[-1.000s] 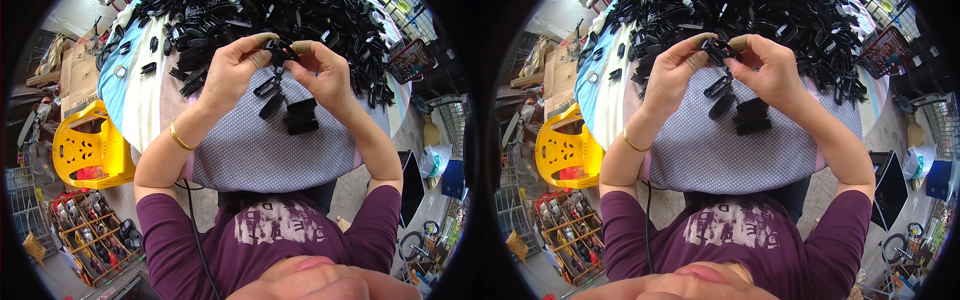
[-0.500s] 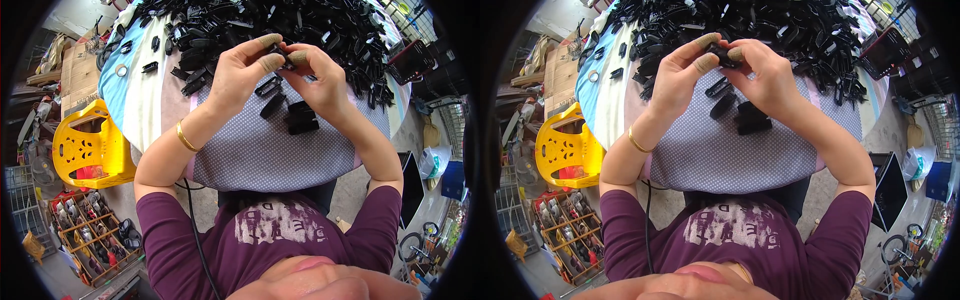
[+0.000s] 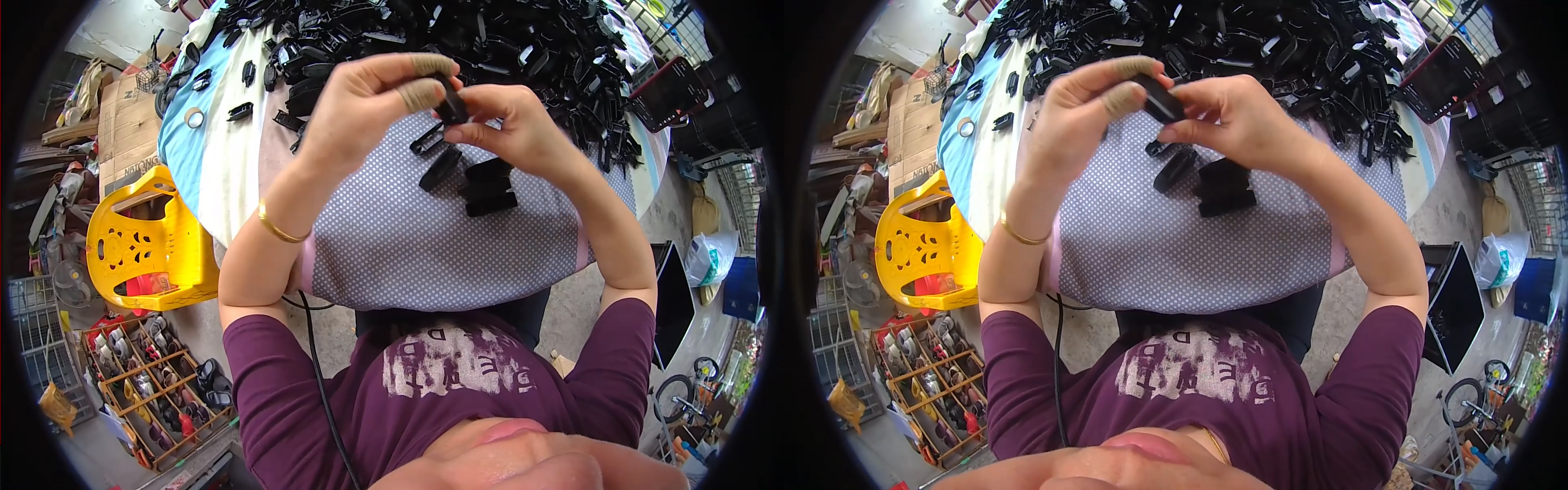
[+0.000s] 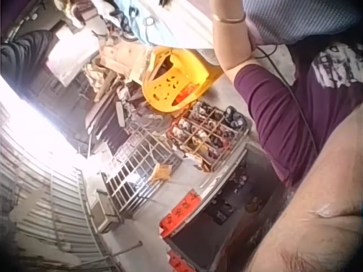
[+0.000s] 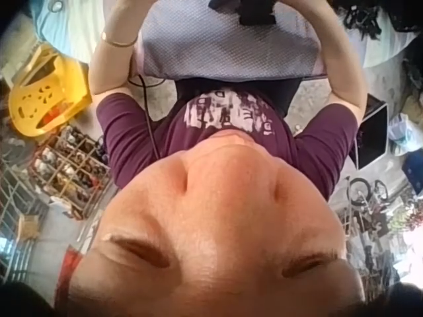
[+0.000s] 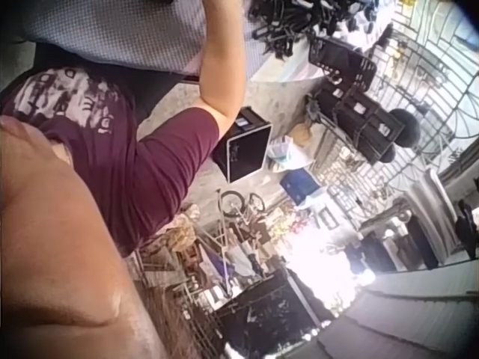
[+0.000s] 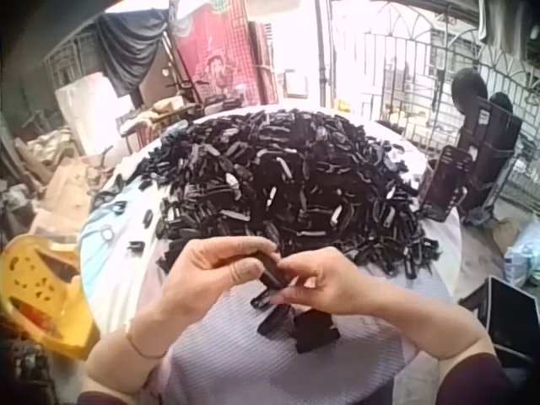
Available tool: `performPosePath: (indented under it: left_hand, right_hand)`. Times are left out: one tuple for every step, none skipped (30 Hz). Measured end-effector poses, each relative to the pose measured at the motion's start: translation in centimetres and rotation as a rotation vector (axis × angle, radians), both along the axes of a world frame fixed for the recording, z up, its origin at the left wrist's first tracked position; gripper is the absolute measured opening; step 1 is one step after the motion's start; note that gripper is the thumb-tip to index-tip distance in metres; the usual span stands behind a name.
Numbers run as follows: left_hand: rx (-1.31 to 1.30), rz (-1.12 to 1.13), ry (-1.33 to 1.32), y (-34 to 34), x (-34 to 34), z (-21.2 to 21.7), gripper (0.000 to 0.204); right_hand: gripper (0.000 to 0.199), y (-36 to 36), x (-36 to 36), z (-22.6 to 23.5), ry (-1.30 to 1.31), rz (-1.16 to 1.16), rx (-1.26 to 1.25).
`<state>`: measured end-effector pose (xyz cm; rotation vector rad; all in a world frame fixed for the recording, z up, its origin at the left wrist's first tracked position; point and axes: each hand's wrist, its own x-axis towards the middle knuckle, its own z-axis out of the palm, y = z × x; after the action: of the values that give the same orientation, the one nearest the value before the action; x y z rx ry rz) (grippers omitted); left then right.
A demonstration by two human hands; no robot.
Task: Sorting and inspecting a large quantity of black plastic components on a workbench.
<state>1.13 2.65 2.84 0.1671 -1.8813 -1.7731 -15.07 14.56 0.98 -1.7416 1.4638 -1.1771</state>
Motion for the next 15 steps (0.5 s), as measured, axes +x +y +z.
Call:
performPosePath:
  left_hand:
    - [-0.088, -0.003, -0.068, -0.1, 0.5, 1.3, 0.026]
    - [-0.135, -0.068, -0.150, 0.1, 1.1, 2.2, 0.026]
    - [-0.181, -0.139, -0.232, 0.4, 1.5, 2.7, 0.025]
    - [-0.304, -0.154, -0.388, 1.0, 1.8, 2.8, 0.024]
    - [-0.523, -0.247, -0.423, 1.7, 1.6, 2.9, 0.025]
    - [-0.617, -0.274, -0.439, 2.5, 1.3, 2.5, 0.027]
    - [-0.713, -0.289, -0.462, 3.4, 1.3, 2.0, 0.028]
    - [-0.765, -0.258, -0.407, 4.0, 1.3, 1.3, 0.024]
    - [-0.764, -0.254, -0.410, 3.6, 1.2, 1.3, 0.024]
    - [-0.667, -0.285, -0.432, 2.9, 1.0, 1.5, 0.022]
    - [-0.570, -0.316, -0.453, 2.1, 0.7, 1.6, 0.019]
    - [-0.547, -0.114, -0.446, 1.2, 0.3, 0.9, 0.015]
    - [-0.746, 0.128, -0.368, 0.3, 0.0, 0.4, 0.016]
    - [-1.009, 0.260, -0.325, -1.2, -0.4, -0.8, 0.018]
    - [-1.271, 0.398, -0.279, -2.3, -0.7, -1.9, 0.021]
  right_hand:
    - [0.018, -0.4, -0.4, -0.2, -0.002, 0.001, -0.001]
    - [0.018, -0.7, -0.8, -0.7, 0.179, 0.043, -0.133]
    - [0.018, -0.9, -1.1, -1.1, 0.363, 0.079, -0.263]
    - [0.022, -1.0, -0.9, -1.4, 0.417, 0.097, -0.254]
    - [0.023, -1.4, -0.7, -1.9, 0.486, 0.155, -0.290]
    - [0.022, -1.4, -0.4, -2.1, 0.506, 0.156, -0.276]
    - [0.022, -1.4, 0.2, -2.1, 0.521, 0.167, -0.268]
    - [0.023, -1.4, 0.1, -1.1, 0.585, 0.210, -0.176]
    - [0.023, -1.3, 0.0, -1.0, 0.584, 0.214, -0.177]
    - [0.024, -0.9, -0.3, -0.9, 0.591, 0.220, -0.090]
    - [0.025, -0.6, -0.6, -1.0, 0.597, 0.226, -0.002]
    - [0.024, -0.2, -1.0, -1.7, 0.561, 0.207, 0.027]
    - [0.024, 0.0, -0.7, -1.4, 0.560, 0.209, 0.027]
    - [0.021, 0.4, -0.4, -0.8, 0.567, 0.176, 0.062]
    - [0.020, 0.6, -0.1, -0.4, 0.573, 0.147, 0.094]
